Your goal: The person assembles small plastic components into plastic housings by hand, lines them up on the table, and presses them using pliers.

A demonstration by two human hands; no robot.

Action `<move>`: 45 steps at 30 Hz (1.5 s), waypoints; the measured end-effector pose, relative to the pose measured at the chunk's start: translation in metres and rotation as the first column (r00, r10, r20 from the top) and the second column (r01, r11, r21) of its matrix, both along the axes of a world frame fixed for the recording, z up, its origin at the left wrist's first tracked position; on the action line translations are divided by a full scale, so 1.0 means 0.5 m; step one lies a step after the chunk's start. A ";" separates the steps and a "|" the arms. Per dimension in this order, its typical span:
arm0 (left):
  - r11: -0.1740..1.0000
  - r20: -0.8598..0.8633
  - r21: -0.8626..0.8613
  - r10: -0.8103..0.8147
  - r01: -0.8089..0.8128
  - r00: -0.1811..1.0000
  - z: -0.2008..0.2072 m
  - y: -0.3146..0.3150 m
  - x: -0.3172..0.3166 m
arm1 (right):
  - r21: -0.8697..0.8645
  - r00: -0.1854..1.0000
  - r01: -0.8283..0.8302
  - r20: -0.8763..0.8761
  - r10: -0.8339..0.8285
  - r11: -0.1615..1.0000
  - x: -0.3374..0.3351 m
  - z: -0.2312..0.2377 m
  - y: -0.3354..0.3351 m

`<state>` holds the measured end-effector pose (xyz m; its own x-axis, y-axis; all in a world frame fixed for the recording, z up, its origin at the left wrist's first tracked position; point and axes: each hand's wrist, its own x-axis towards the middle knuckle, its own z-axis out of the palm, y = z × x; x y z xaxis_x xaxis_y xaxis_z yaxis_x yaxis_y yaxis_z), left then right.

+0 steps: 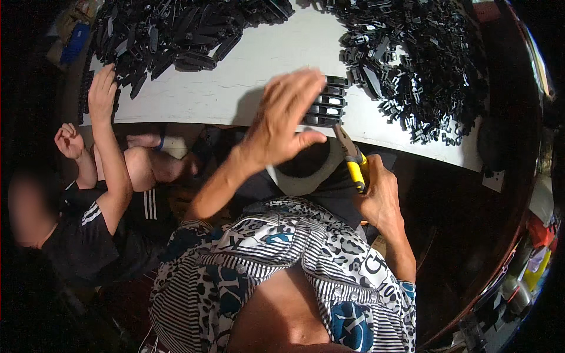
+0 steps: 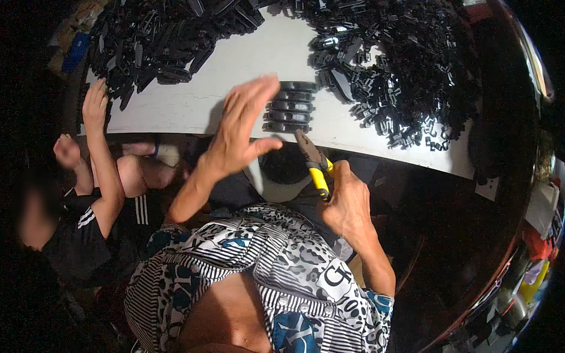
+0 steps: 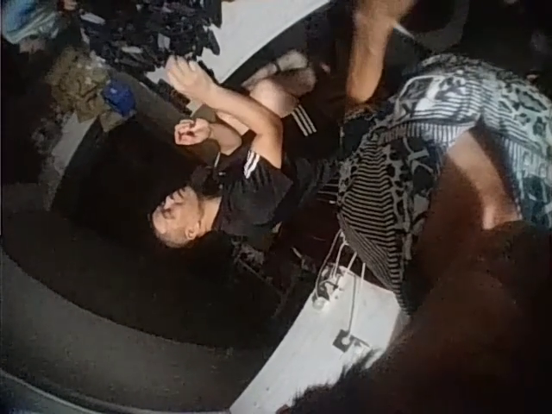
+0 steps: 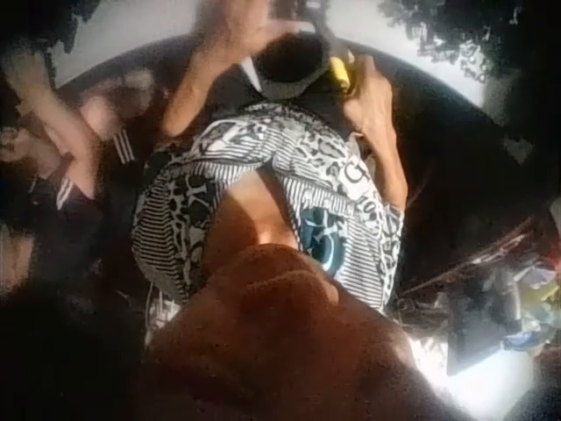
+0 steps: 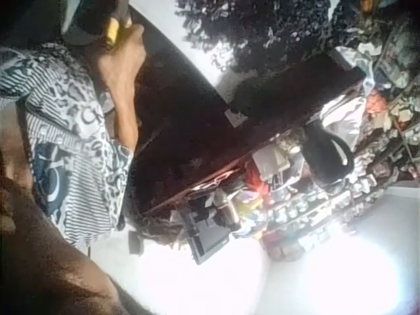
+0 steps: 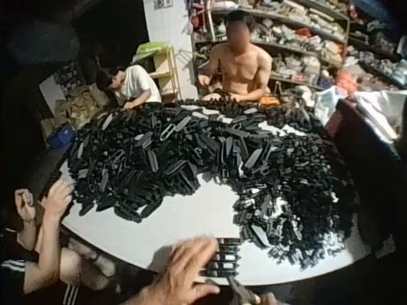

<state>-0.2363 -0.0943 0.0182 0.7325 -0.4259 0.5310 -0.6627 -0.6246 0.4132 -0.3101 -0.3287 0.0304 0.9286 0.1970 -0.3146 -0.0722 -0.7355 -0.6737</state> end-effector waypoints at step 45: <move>0.938 -0.065 -0.303 -0.196 0.168 0.978 -0.080 -0.152 -0.052 | -0.390 0.923 -0.350 0.014 0.385 0.852 0.052 0.034 0.076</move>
<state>-0.2625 -0.1705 -0.0218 0.7094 -0.3918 0.5859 -0.7033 -0.3381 0.6254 -0.2839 -0.2906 0.0473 0.8386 0.4141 -0.3538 0.2999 -0.8933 -0.3348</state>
